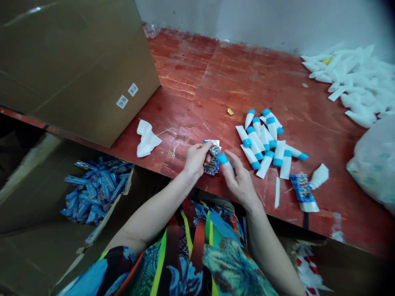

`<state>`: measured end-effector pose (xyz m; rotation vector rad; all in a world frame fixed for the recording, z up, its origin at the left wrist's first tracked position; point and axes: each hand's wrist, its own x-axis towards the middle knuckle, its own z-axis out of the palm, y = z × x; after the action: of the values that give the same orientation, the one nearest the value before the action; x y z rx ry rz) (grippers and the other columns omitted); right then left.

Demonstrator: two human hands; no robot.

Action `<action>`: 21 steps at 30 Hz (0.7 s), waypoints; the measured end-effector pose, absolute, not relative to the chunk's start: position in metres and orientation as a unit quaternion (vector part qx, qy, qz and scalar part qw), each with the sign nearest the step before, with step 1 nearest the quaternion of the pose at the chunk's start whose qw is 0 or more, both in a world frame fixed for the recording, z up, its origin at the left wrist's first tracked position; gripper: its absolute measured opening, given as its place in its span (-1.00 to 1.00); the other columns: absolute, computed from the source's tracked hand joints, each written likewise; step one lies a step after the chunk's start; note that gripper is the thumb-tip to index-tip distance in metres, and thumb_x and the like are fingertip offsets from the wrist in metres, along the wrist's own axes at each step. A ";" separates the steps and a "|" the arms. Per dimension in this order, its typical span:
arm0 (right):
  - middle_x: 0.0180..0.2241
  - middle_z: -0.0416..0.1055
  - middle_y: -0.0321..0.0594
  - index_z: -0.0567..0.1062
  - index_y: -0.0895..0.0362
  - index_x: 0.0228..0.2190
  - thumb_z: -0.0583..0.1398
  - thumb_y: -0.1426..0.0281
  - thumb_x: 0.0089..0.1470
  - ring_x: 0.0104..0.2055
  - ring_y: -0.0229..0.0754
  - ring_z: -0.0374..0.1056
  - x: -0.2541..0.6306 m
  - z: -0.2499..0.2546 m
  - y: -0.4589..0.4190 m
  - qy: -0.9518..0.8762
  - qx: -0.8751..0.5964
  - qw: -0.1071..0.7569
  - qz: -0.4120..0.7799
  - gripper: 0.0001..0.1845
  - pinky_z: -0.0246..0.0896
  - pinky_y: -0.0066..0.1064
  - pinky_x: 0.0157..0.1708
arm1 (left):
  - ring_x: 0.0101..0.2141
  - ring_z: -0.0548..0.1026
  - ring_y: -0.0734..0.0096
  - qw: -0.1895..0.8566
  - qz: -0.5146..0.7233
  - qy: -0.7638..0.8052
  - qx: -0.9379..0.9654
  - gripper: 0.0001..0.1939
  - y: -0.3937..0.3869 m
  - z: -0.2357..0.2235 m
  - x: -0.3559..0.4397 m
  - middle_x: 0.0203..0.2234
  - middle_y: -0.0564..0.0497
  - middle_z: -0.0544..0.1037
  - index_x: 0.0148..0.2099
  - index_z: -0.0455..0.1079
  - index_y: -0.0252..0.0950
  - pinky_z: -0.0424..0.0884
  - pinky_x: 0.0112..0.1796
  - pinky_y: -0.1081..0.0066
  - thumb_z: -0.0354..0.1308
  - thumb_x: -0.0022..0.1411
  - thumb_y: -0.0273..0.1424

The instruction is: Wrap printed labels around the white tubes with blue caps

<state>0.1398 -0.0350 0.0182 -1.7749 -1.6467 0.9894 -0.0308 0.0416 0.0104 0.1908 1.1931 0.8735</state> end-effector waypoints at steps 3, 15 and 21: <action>0.40 0.61 0.01 0.48 -0.04 0.50 0.22 0.02 0.49 0.30 0.29 0.64 0.135 0.023 -0.033 -0.648 -0.670 0.182 0.314 -0.30 0.58 0.09 0.23 | -0.70 0.17 0.63 0.731 0.408 0.540 0.086 -0.50 0.043 0.014 -0.028 -0.76 0.21 0.28 -0.42 0.29 -0.22 0.01 -0.57 0.50 0.42 0.51 -0.22; 0.23 0.71 0.03 0.62 -0.03 0.33 0.19 0.07 0.44 0.20 0.27 0.69 0.120 0.018 -0.021 -0.652 -0.681 0.218 0.253 -0.43 0.60 0.09 0.21 | -0.71 0.21 0.60 0.796 0.327 0.482 0.164 -0.43 0.037 0.009 -0.024 -0.75 0.13 0.33 -0.45 0.42 -0.25 0.05 -0.59 0.46 0.45 0.48 -0.02; 0.05 0.73 0.04 0.58 0.01 0.22 0.24 0.02 0.39 -0.02 0.24 0.70 0.117 0.014 -0.013 -0.593 -0.716 0.268 0.252 -0.48 0.63 0.08 0.01 | -0.68 0.22 0.59 0.791 0.364 0.473 0.133 -0.43 0.032 0.013 -0.018 -0.72 0.15 0.32 -0.43 0.44 -0.27 0.05 -0.59 0.45 0.46 0.47 0.00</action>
<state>0.1166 -0.0128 0.0140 -1.9316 -1.6006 0.6786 -0.0176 0.0324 0.0125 0.2870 1.0176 0.7831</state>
